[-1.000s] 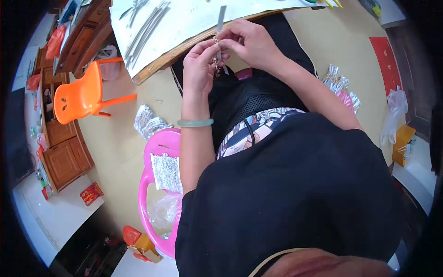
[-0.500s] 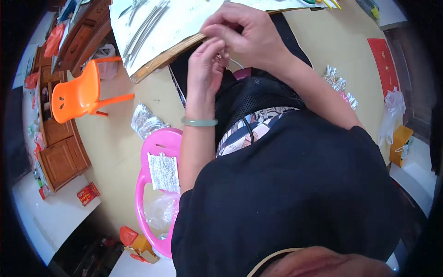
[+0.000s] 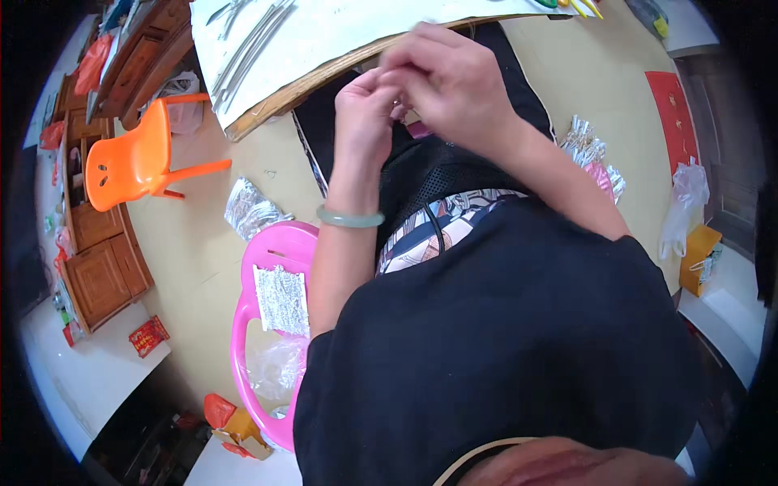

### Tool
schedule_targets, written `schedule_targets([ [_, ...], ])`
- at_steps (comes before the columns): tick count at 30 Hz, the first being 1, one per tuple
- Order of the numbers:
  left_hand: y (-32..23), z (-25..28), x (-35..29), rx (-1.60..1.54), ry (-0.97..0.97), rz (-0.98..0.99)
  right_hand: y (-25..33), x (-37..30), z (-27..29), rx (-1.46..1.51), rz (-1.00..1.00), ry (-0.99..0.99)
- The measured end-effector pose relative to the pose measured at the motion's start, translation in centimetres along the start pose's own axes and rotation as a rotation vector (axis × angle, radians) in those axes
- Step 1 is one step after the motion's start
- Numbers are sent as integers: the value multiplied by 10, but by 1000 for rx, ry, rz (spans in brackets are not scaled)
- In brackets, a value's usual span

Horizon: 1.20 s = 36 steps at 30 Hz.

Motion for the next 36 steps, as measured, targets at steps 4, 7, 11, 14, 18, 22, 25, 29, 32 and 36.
schedule_targets([
  [4, 9, -5, -6, -203, -56, 26, 14, 17, -8, 130, 50, -65],
  [7, -12, 3, -3, -104, -108, 50, -4, 10, -3, 240, -299, -7],
  [11, -5, 16, 6, -142, -4, 93, -25, -13, -9, 129, -278, 21],
  [14, 1, 8, 3, -140, 5, 106, -26, -15, -8, -16, -227, 79],
  [18, -1, 9, 2, -95, 35, 121, -32, -18, -12, -129, -133, 91],
  [22, -1, 6, 1, -84, 34, 132, -32, -17, -8, -160, -91, 96],
  [25, 3, 11, 3, -54, 77, 126, -35, -19, -9, -157, -110, 111],
  [29, 2, 10, 2, -46, 72, 146, -35, -19, -9, -126, -113, 112],
  [32, -1, 12, 1, -15, 72, 157, -36, -16, -6, -85, -126, 167],
  [36, -3, 8, -5, 5, 47, 128, -28, -11, -6, -127, -70, 141],
])
Point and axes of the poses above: each hand's wrist, its own x-axis towards the middle knuckle, its own z-axis out of the back of the hand, y = z × x, the point moved 1 cm from there along x, towards the middle knuckle, and after that the axes turned 10 degrees about -y, right-handed, at the moved point
